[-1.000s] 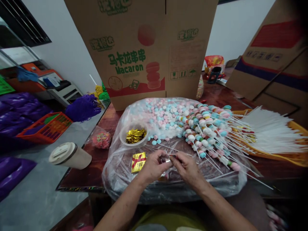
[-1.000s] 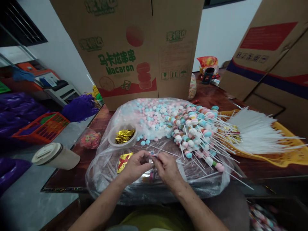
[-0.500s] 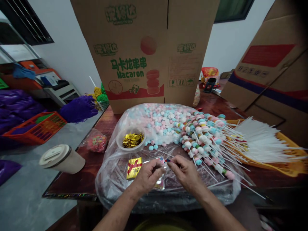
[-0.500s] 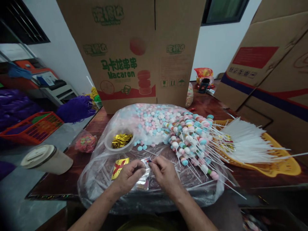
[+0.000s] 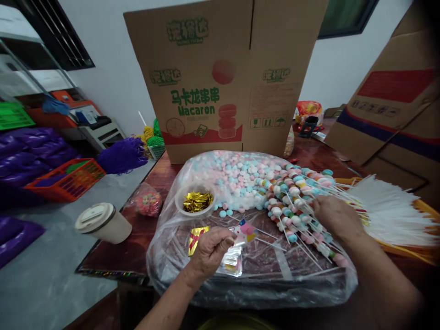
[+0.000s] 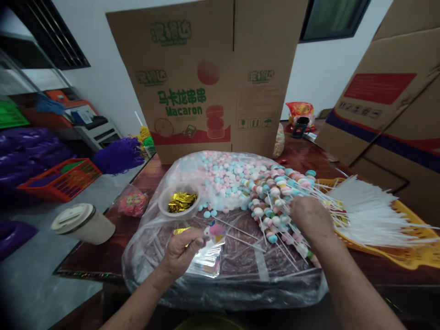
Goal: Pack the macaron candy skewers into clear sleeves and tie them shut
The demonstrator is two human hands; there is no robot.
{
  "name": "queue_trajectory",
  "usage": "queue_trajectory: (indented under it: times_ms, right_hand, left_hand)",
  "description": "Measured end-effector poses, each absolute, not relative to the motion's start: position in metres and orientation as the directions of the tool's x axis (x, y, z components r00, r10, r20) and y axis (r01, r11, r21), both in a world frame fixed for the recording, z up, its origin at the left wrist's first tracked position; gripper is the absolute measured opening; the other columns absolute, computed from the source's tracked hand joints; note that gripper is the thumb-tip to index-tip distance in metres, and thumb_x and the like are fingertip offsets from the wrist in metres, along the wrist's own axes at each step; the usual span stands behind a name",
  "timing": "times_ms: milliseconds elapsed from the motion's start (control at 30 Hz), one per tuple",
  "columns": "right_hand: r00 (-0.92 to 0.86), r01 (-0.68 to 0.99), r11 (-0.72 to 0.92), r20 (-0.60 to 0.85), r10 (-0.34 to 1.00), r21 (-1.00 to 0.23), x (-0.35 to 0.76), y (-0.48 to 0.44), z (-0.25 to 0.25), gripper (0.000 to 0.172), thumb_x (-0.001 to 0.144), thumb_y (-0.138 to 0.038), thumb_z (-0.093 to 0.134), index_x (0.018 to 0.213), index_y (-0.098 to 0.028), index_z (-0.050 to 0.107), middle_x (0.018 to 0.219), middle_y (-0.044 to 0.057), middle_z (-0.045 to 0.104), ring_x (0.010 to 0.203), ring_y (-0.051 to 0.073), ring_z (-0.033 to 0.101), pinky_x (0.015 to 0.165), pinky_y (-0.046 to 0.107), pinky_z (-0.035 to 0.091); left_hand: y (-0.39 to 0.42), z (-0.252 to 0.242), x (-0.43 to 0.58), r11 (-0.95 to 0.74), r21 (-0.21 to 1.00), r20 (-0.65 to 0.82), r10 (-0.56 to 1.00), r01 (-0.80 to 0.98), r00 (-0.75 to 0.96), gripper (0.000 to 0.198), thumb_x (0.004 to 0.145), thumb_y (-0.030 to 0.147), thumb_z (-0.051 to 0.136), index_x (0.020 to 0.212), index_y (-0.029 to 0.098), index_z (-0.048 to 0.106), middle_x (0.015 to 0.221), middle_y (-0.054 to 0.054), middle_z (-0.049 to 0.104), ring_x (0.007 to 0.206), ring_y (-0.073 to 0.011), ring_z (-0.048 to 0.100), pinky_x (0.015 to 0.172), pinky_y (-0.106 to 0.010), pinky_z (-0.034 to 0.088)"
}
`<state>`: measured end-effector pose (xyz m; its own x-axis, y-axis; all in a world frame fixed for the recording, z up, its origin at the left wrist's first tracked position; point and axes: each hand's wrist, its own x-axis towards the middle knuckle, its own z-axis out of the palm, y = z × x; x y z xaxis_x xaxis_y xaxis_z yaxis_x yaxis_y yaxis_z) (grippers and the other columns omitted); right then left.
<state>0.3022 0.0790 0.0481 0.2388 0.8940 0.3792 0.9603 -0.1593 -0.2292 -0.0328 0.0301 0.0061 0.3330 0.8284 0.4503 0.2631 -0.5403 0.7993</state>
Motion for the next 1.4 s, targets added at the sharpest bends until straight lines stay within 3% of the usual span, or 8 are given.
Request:
queue_trajectory:
  times_ms: [100, 200, 333, 467, 867, 1167, 1300, 1400]
  right_hand:
    - [0.224, 0.961, -0.108, 0.488, 0.844, -0.255, 0.301, 0.054, 0.045, 0.024, 0.079, -0.029, 0.044, 0.063, -0.02, 0.06, 0.065, 0.013, 0.063, 0.054, 0.019, 0.055, 0.049, 0.033, 0.034]
    - [-0.035, 0.911, 0.291, 0.649, 0.76, -0.292, 0.288, 0.017, 0.043, 0.023, 0.083, -0.039, 0.046, 0.092, -0.026, 0.062, 0.083, 0.009, 0.068, 0.07, 0.019, 0.063, 0.062, 0.03, 0.046]
    - [-0.414, 0.805, 0.587, 0.631, 0.656, -0.082, 0.279, -0.013, 0.035, 0.027, 0.083, -0.023, 0.046, 0.107, -0.026, 0.058, 0.088, 0.005, 0.068, 0.074, 0.018, 0.064, 0.065, 0.027, 0.048]
    - [-0.516, 0.821, 0.567, 0.507, 0.691, 0.063, 0.292, -0.026, 0.021, 0.039, 0.081, -0.014, 0.037, 0.113, -0.025, 0.056, 0.079, 0.004, 0.067, 0.063, 0.017, 0.061, 0.053, 0.027, 0.045]
    - [-0.537, 0.792, 0.609, 0.425, 0.729, -0.043, 0.298, -0.033, 0.028, 0.04, 0.083, -0.013, 0.035, 0.115, -0.025, 0.056, 0.072, 0.003, 0.063, 0.061, 0.014, 0.057, 0.054, 0.025, 0.041]
    - [-0.439, 0.822, 0.564, 0.543, 0.716, -0.08, 0.314, -0.038, 0.017, 0.038, 0.082, -0.014, 0.041, 0.114, -0.029, 0.056, 0.089, 0.004, 0.068, 0.075, 0.016, 0.064, 0.066, 0.025, 0.048]
    - [-0.239, 0.823, 0.495, 0.619, 0.748, -0.279, 0.314, -0.042, 0.023, 0.027, 0.08, -0.022, 0.052, 0.106, -0.027, 0.059, 0.092, 0.005, 0.067, 0.082, 0.017, 0.063, 0.077, 0.025, 0.047]
    - [-0.038, 0.722, 0.391, 0.531, 0.846, -0.571, 0.278, -0.042, 0.034, 0.017, 0.082, -0.027, 0.051, 0.095, -0.023, 0.059, 0.078, 0.003, 0.063, 0.068, 0.015, 0.059, 0.062, 0.022, 0.047]
  left_hand:
    - [0.03, 0.008, -0.04, -0.619, 0.723, 0.515, 0.778, 0.305, 0.36, 0.022, 0.086, 0.025, 0.045, 0.086, 0.014, 0.063, 0.076, -0.008, 0.066, 0.074, -0.0156, 0.058, 0.071, -0.028, 0.043]
    - [0.031, 0.011, -0.044, -0.676, 0.662, 0.55, 0.731, 0.322, 0.403, 0.018, 0.086, 0.023, 0.046, 0.088, 0.016, 0.062, 0.079, -0.007, 0.067, 0.074, -0.0152, 0.058, 0.072, -0.029, 0.042]
    - [0.033, 0.019, -0.043, -0.75, 0.587, 0.616, 0.658, 0.303, 0.434, 0.015, 0.085, 0.02, 0.046, 0.085, 0.016, 0.061, 0.08, -0.006, 0.067, 0.072, -0.0143, 0.058, 0.07, -0.029, 0.042]
    - [0.032, 0.027, -0.04, -0.748, 0.573, 0.621, 0.663, 0.336, 0.418, 0.017, 0.086, 0.018, 0.045, 0.081, 0.014, 0.06, 0.073, -0.006, 0.065, 0.066, -0.0129, 0.057, 0.064, -0.025, 0.044]
    - [0.037, 0.036, -0.039, -0.814, 0.342, 0.507, 0.58, 0.469, 0.638, 0.015, 0.085, 0.018, 0.047, 0.088, 0.013, 0.061, 0.077, -0.005, 0.068, 0.067, -0.0134, 0.059, 0.063, -0.024, 0.045]
    - [0.035, 0.034, -0.038, -0.782, 0.447, 0.464, 0.619, 0.436, 0.634, 0.018, 0.086, 0.019, 0.046, 0.082, 0.013, 0.062, 0.073, -0.005, 0.067, 0.064, -0.0125, 0.058, 0.061, -0.023, 0.043]
    - [0.033, 0.032, -0.038, -0.752, 0.54, 0.482, 0.645, 0.379, 0.593, 0.017, 0.085, 0.018, 0.046, 0.082, 0.013, 0.062, 0.075, -0.007, 0.067, 0.068, -0.0127, 0.06, 0.064, -0.022, 0.045]
    - [0.033, 0.028, -0.035, -0.755, 0.548, 0.49, 0.638, 0.359, 0.594, 0.017, 0.085, 0.018, 0.046, 0.082, 0.014, 0.061, 0.076, -0.007, 0.068, 0.069, -0.0131, 0.061, 0.065, -0.023, 0.046]
